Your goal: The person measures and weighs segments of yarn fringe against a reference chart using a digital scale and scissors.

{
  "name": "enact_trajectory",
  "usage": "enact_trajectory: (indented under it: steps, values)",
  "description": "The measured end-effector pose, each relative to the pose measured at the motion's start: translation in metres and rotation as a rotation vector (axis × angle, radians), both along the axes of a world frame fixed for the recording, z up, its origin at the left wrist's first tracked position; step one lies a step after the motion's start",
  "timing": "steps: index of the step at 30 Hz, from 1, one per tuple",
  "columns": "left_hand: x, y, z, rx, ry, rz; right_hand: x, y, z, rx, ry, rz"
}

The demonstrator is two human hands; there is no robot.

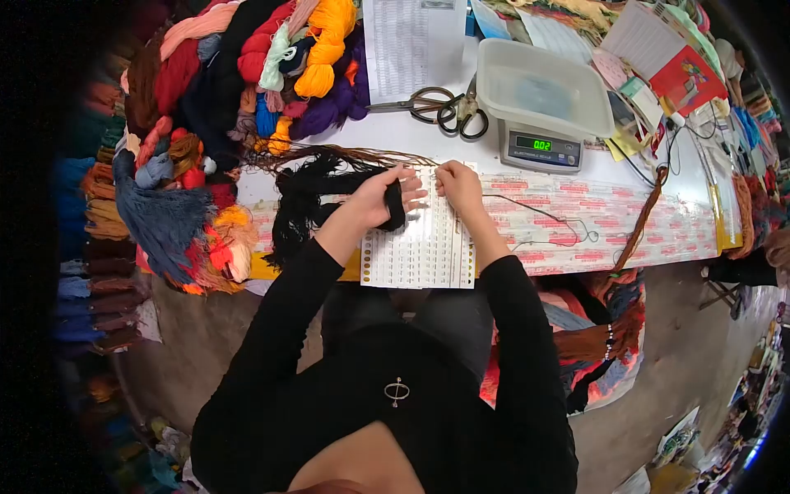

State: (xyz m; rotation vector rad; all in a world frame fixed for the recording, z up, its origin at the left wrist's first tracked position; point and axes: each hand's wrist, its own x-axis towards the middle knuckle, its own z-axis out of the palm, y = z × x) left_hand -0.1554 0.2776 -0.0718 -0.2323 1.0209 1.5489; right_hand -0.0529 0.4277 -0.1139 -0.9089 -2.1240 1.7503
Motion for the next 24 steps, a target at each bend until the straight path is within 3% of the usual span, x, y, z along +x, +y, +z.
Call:
enact_trajectory:
  steps: [1, 8, 11, 16, 20, 22, 24]
  values:
    - [0.001, 0.003, 0.0, -0.018, 0.014, -0.017, -0.002, -0.002, 0.001, 0.133, -0.088, -0.015]
    - [0.0, 0.021, -0.003, -0.079, 0.146, -0.12, -0.005, -0.006, 0.01, 0.19, -0.227, -0.116]
    - [0.005, 0.029, 0.002, -0.153, 0.622, -0.248, -0.005, -0.006, 0.005, 0.201, -0.208, -0.139]
    - [-0.003, 0.049, -0.023, -0.142, 0.793, -0.227, -0.006, -0.004, 0.003, 0.104, -0.165, -0.117]
    - [-0.006, 0.047, -0.022, -0.334, 0.968, -0.272, -0.007, -0.001, 0.0, 0.043, -0.149, -0.078]
    - [-0.021, 0.036, -0.025, -0.179, 0.915, -0.139, -0.004, -0.004, 0.008, 0.145, -0.203, -0.061]
    - [-0.031, 0.022, 0.002, -0.008, 0.51, 0.03, -0.003, -0.006, 0.011, 0.185, -0.233, -0.055]
